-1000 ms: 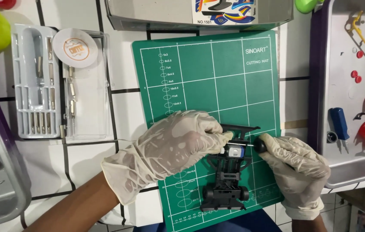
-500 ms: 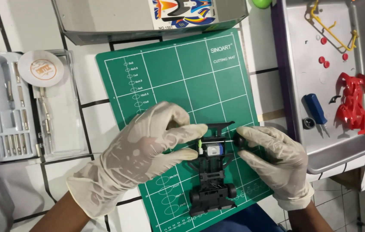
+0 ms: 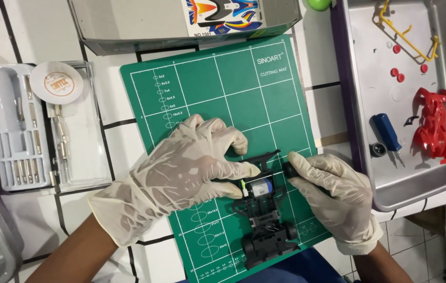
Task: Assembling a toy car by installing the motor, gears, and chassis components before attaching the body shell.
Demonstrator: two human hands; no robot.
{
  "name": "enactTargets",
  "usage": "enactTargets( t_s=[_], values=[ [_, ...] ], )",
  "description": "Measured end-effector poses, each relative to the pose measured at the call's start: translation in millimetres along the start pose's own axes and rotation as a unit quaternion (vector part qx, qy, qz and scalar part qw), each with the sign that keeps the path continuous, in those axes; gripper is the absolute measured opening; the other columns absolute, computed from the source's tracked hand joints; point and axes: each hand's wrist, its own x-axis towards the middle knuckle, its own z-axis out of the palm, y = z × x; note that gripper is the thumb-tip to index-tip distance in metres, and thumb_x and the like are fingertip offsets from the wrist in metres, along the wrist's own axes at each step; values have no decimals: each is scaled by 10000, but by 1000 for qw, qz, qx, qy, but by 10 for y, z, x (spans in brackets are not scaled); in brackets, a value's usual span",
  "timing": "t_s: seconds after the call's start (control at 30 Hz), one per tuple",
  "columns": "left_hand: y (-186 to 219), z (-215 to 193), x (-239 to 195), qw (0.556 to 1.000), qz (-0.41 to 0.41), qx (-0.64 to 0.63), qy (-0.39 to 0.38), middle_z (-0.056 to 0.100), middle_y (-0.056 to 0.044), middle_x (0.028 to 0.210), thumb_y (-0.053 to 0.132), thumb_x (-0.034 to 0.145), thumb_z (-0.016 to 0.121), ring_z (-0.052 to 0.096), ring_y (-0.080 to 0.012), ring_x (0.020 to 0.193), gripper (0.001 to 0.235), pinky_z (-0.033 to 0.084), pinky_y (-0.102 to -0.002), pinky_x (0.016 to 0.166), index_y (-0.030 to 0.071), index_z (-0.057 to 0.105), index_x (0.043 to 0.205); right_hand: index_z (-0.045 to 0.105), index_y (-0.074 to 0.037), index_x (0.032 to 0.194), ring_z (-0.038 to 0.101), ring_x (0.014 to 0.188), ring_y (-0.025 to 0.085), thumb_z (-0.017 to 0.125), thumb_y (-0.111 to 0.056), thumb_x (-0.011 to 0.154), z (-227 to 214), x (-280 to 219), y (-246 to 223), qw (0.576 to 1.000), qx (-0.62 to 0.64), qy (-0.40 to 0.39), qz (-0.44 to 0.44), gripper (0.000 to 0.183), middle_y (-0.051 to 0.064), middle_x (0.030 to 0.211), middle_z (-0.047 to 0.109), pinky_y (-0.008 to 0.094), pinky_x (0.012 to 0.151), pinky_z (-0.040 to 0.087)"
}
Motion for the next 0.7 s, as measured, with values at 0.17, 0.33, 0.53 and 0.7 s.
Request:
enactTargets(
  t_s=[0.17, 0.33, 0.53, 0.7],
  values=[
    [20, 43, -10, 997, 47, 51, 38, 559, -49, 1167, 455, 962, 710, 495, -312, 925, 246, 378, -477, 757, 289, 655, 1135, 706, 4, 1225, 664, 815, 178, 840, 23, 849, 27, 38, -79, 1000, 9, 7, 8, 401, 67, 1000, 713, 266, 768, 624],
    [20, 95, -17, 998, -56, -21, -19, 512, -58, 1016, 563, 1007, 541, 440, -289, 872, 409, 386, -410, 722, 178, 581, 1137, 701, 61, 1170, 712, 905, 184, 817, 74, 807, 84, 52, -194, 992, 83, 13, 96, 380, 138, 1099, 741, 250, 864, 651],
    [77, -57, 81, 943, -242, -181, -136, 509, -19, 1195, 636, 942, 352, 431, -250, 1101, 557, 393, -448, 883, 216, 611, 1201, 698, 62, 1171, 707, 891, 177, 806, 84, 805, 119, 43, -181, 982, 125, 9, 139, 382, 128, 1059, 739, 242, 859, 653],
    [-67, 240, -100, 956, -179, -233, 1, 524, 18, 1221, 484, 942, 545, 488, -160, 1121, 480, 351, -323, 883, 129, 598, 1260, 689, 73, 1186, 691, 866, 185, 795, 81, 814, 144, 7, -105, 982, 131, 5, 132, 387, 139, 1058, 737, 245, 813, 629]
  ],
)
